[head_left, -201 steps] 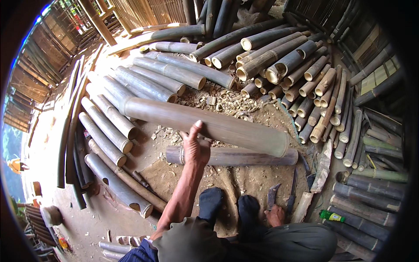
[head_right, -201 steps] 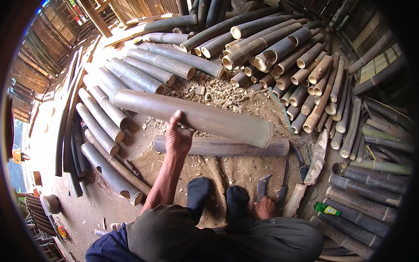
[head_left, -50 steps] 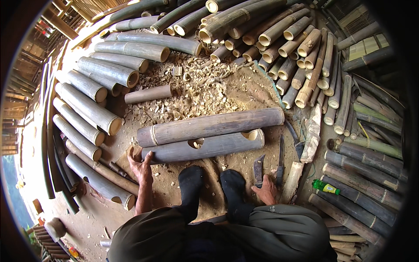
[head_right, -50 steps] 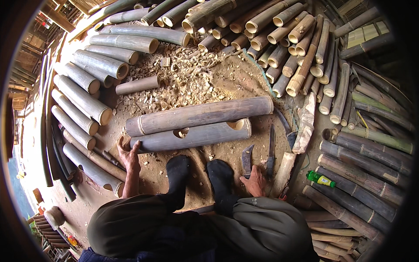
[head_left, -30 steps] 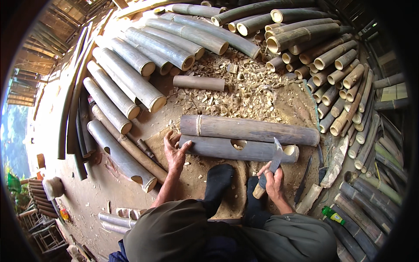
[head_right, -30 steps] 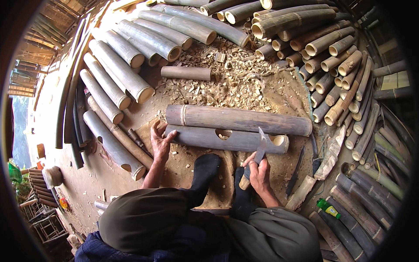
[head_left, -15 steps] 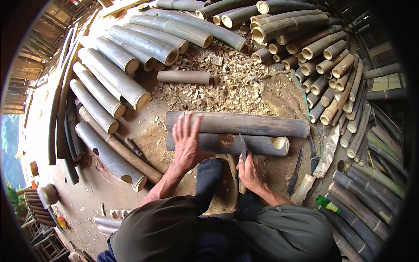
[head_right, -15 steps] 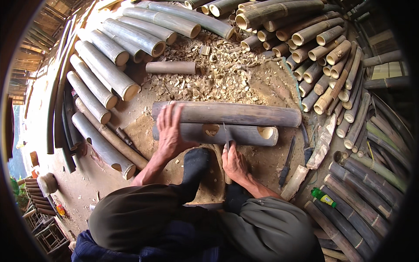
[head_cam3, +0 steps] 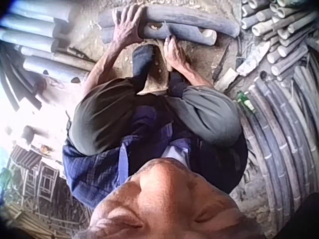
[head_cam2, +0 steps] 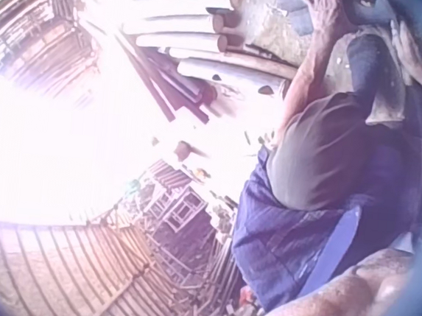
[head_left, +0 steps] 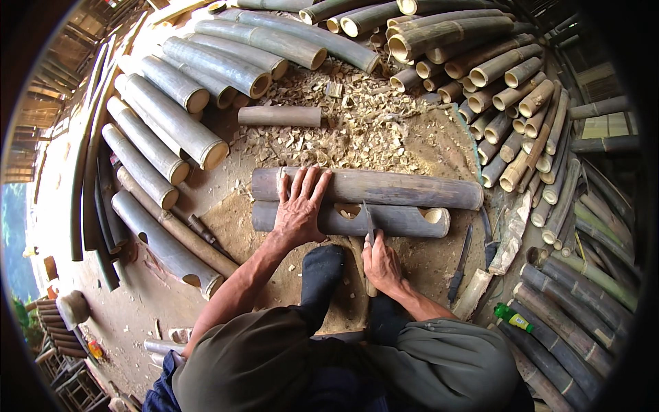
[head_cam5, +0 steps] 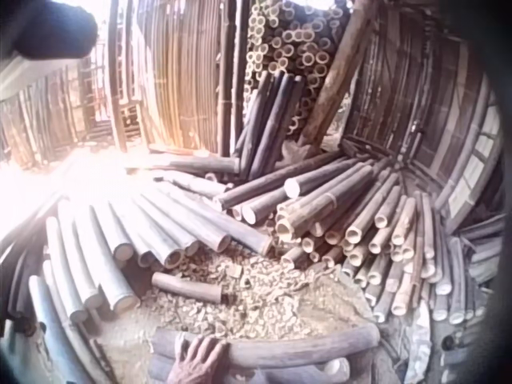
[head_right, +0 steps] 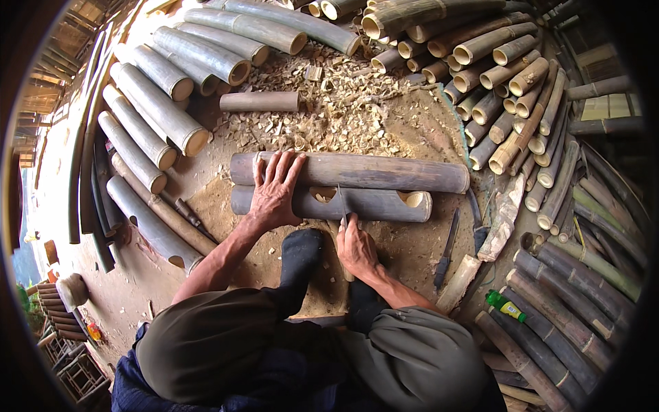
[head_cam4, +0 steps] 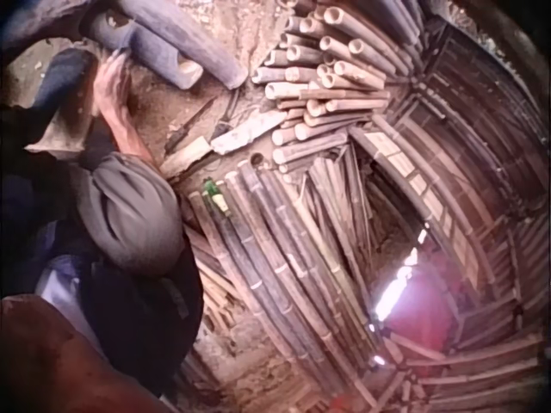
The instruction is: The person handles bamboo segments, cuts a piece of bamboo with a saw, and carves a notch in a bamboo pole with a knife.
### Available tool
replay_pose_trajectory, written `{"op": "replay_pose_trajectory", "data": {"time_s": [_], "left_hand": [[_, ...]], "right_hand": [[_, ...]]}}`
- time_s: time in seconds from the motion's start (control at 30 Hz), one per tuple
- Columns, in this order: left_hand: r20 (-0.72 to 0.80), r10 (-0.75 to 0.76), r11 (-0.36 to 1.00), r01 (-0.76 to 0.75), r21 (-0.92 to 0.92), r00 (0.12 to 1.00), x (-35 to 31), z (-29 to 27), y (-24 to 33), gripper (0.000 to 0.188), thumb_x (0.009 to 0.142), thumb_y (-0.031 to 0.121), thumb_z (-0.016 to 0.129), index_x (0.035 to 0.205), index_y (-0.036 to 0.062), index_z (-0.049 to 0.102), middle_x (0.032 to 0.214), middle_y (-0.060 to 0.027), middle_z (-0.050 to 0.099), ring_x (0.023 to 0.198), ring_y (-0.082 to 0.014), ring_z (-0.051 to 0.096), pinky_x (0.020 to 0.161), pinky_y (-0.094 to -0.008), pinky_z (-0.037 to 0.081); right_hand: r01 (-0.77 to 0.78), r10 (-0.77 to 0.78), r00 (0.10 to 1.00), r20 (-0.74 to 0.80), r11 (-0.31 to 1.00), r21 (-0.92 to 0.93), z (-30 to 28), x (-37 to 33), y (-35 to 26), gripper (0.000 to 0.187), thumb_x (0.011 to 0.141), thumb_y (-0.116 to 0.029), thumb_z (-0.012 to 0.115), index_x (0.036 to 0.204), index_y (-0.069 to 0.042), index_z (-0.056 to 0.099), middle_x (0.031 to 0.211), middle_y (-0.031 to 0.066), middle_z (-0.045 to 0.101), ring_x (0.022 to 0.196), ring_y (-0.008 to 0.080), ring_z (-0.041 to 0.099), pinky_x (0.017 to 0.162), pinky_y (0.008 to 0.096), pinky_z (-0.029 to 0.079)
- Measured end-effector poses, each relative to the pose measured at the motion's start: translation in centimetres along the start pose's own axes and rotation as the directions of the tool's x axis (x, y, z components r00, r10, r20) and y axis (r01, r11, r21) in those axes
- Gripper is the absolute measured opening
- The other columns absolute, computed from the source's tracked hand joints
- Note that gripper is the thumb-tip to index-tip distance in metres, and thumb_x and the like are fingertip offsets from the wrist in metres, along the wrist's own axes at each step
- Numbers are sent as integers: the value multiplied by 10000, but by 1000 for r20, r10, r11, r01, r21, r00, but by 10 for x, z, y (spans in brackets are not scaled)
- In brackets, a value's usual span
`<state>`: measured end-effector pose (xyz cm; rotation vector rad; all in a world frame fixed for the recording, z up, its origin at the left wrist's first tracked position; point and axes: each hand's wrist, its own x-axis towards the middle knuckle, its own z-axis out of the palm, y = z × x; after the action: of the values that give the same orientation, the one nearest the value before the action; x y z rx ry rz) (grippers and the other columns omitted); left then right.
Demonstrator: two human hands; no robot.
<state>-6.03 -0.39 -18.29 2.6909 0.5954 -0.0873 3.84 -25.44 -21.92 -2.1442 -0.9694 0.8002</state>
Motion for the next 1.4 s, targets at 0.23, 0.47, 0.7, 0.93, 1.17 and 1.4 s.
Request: {"op": "replay_pose_trajectory", "data": {"time_s": [0.23,0.47,0.7,0.93,1.17,1.4], "left_hand": [[15,-23,1000,23,-3,1000,-1,-2,1,1433,424,258,970,1656,149,245,1636,-148,326,1556,-389,275,1254,-650,188],[-7,-24,999,24,-36,1000,1,0,0,1491,383,302,999,1657,143,240,1645,-143,335,1564,-394,265,1263,-644,164],[2,-25,999,25,-35,1000,-2,-3,-6,1536,392,413,1027,1657,82,222,1672,-124,334,1575,-348,279,1286,-595,170],[-16,-18,998,17,-62,1000,-2,-1,-7,1509,385,372,1017,1651,99,243,1667,-116,345,1573,-337,285,1292,-593,166],[-26,-16,998,15,-69,1000,-4,3,-8,1505,381,382,1014,1647,96,252,1663,-113,345,1571,-339,284,1290,-595,162],[-6,-18,998,18,-52,1000,-4,4,-8,1535,365,415,1018,1648,93,239,1662,-120,333,1571,-353,273,1283,-610,161]], "right_hand": [[-84,83,996,34,996,25,-7,8,-22,321,1038,-140,530,1282,59,471,898,321,651,823,516,656,704,565,503],[-14,16,999,31,999,-53,0,10,-2,221,1052,-165,516,1146,32,484,788,324,636,792,534,652,683,594,499],[150,-152,986,71,988,43,3,18,-51,206,1035,-111,545,1150,41,466,705,314,612,691,521,660,556,568,500],[128,-130,989,72,991,33,22,25,-40,194,1024,-99,556,1093,40,440,667,309,593,673,517,658,535,573,490],[29,-31,997,66,999,24,24,29,-49,208,1022,-130,545,1106,41,461,741,340,635,744,548,658,621,604,507],[-68,71,988,138,997,-30,16,34,-54,252,1011,-178,534,1068,67,540,840,370,663,850,578,650,768,634,521]]}}
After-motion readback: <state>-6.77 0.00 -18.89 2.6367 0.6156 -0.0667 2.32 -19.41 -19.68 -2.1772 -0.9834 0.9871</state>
